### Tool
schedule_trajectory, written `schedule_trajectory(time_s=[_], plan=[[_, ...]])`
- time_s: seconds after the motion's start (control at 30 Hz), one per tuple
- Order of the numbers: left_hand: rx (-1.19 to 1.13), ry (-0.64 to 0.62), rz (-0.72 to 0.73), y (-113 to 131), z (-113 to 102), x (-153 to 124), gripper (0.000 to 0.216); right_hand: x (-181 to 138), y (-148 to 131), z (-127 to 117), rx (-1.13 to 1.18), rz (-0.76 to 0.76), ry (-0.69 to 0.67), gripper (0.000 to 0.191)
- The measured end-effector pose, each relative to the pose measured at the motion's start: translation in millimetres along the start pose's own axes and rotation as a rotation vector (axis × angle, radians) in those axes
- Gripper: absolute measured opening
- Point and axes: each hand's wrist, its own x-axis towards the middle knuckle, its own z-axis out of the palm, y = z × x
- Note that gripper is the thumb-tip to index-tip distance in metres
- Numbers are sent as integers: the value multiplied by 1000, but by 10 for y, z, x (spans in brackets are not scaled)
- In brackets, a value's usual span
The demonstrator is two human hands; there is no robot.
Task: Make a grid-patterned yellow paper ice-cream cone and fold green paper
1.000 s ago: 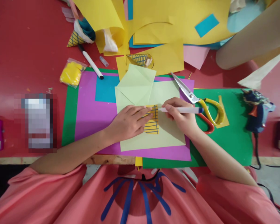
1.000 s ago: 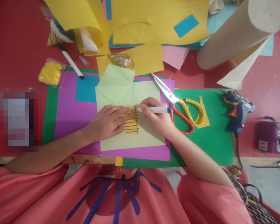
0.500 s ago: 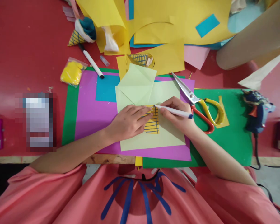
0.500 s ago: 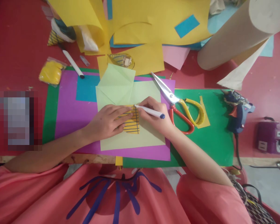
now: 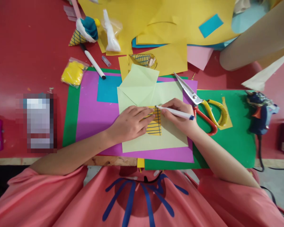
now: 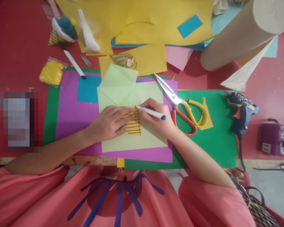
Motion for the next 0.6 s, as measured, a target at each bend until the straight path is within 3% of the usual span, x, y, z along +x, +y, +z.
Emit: schedule_trajectory(time_s=[0.6], plan=[[-8,48,1,-4,-4,-3,31,4,8,-29,60,-47,-94,14]])
